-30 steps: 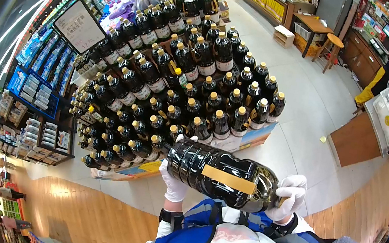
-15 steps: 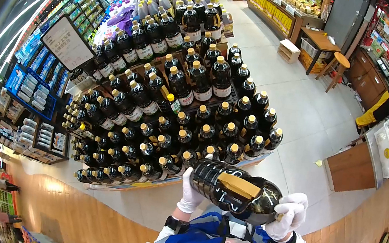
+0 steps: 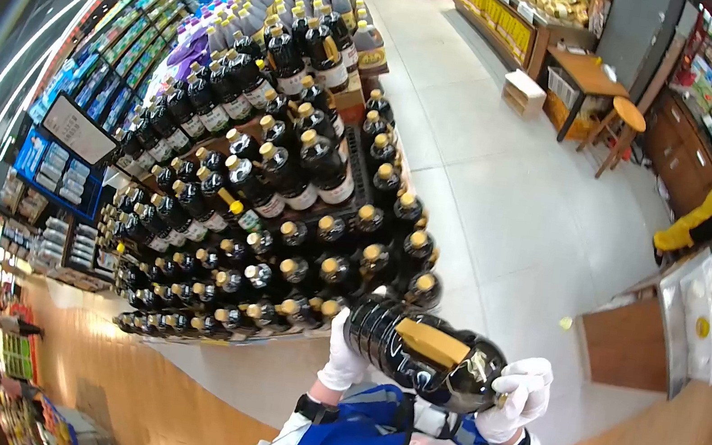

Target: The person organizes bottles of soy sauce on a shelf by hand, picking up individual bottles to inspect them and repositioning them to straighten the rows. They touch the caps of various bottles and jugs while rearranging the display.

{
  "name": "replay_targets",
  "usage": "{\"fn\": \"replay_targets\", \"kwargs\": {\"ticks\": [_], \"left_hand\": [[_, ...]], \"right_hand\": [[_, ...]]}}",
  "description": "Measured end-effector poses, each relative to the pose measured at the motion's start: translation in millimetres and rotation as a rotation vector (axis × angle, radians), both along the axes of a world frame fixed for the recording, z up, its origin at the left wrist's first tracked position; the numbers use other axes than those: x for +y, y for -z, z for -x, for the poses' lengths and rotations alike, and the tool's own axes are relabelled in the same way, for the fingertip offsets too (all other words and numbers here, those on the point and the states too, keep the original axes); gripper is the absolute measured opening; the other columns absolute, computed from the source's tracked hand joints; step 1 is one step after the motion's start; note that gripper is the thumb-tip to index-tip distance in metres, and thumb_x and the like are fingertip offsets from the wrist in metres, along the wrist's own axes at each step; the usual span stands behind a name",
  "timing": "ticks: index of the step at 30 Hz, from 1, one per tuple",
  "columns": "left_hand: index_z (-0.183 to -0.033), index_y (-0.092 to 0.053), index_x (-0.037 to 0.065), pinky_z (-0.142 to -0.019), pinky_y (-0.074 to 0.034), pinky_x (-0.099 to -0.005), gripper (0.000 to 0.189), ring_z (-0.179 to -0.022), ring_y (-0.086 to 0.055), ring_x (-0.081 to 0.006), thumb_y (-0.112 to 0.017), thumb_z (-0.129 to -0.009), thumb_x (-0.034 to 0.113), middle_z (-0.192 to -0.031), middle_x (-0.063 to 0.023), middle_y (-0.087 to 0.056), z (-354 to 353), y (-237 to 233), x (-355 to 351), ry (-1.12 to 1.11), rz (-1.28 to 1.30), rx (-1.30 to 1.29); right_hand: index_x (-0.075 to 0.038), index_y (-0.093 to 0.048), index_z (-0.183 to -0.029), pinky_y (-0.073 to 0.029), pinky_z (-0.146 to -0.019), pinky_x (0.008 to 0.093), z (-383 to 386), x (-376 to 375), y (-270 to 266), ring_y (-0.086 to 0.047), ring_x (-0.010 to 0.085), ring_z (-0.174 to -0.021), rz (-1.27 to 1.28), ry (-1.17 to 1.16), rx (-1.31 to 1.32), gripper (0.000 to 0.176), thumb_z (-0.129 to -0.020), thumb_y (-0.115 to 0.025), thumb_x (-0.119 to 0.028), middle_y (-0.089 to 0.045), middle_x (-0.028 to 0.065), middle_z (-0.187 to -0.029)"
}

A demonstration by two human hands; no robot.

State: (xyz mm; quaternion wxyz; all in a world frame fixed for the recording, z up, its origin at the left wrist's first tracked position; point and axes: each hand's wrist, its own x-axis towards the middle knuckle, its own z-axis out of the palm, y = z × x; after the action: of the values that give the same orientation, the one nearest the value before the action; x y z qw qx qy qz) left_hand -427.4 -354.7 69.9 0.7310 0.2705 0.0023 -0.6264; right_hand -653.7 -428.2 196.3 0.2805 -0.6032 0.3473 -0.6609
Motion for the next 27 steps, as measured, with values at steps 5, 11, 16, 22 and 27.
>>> {"fn": "replay_targets", "kwargs": {"ticks": [5, 11, 16, 22, 27], "left_hand": [[-0.148, -0.044, 0.005, -0.111, -0.042, -0.0446, 0.063, -0.127, -0.056, -0.0283, -0.036, -0.103, 0.049, -0.138, -0.0143, -0.059, 96.2, -12.0, -76.8, -0.02, -0.007, -0.042], [-0.151, -0.039, 0.006, -0.113, -0.04, -0.0484, 0.066, -0.132, -0.052, -0.0306, -0.035, -0.103, 0.051, -0.145, -0.0151, -0.053, 146.0, -18.5, -142.9, -0.049, 0.026, 0.035], [-0.152, -0.034, 0.004, -0.114, -0.039, -0.048, 0.069, -0.135, -0.049, -0.0307, -0.035, -0.103, 0.052, -0.147, -0.0154, -0.05, 150.0, -10.0, -191.6, -0.148, 0.125, 0.095], [-0.153, -0.033, 0.003, -0.115, -0.038, -0.0464, 0.076, -0.136, -0.048, -0.0307, -0.03, -0.102, 0.058, -0.148, -0.0161, -0.048, 131.5, -8.9, -266.1, -0.266, 0.179, -0.04], [-0.153, -0.034, 0.004, -0.114, -0.039, -0.0471, 0.075, -0.134, -0.049, -0.031, -0.026, -0.102, 0.059, -0.147, -0.0177, -0.049, 106.5, -23.1, -337.6, -0.269, 0.213, 0.085]], "right_hand": [[-0.008, -0.053, -0.068, -0.039, -0.066, 0.0315, 80.0, -108.7, -22.4, -0.049, 0.0188, -0.072, -0.062, -0.061, 0.05, 0.033, -0.096, -0.048, -0.024, -0.051, 0.0072, -0.073], [-0.007, -0.055, -0.073, -0.041, -0.067, 0.0321, 113.3, -200.2, -47.2, -0.05, 0.0183, -0.071, -0.093, -0.248, 0.057, 0.025, -0.094, -0.051, -0.021, -0.052, 0.0073, -0.074], [-0.008, -0.061, -0.089, -0.047, -0.066, 0.0318, 93.9, -274.6, -47.5, -0.057, 0.0189, -0.069, -0.096, -0.633, 0.131, 0.026, -0.076, -0.08, -0.021, -0.06, 0.0061, -0.08], [-0.008, -0.063, -0.109, -0.046, -0.076, 0.0337, 51.3, -375.1, -41.9, -0.057, 0.0205, -0.083, 0.289, -0.962, 0.323, 0.066, -0.06, -0.096, -0.038, -0.063, 0.0077, -0.092], [-0.001, -0.052, -0.135, -0.047, -0.097, 0.0406, -0.3, -440.1, -76.3, -0.056, 0.0319, -0.117, 0.146, -1.186, 0.324, 0.094, -0.06, -0.096, -0.036, -0.059, 0.0187, -0.125]]}}
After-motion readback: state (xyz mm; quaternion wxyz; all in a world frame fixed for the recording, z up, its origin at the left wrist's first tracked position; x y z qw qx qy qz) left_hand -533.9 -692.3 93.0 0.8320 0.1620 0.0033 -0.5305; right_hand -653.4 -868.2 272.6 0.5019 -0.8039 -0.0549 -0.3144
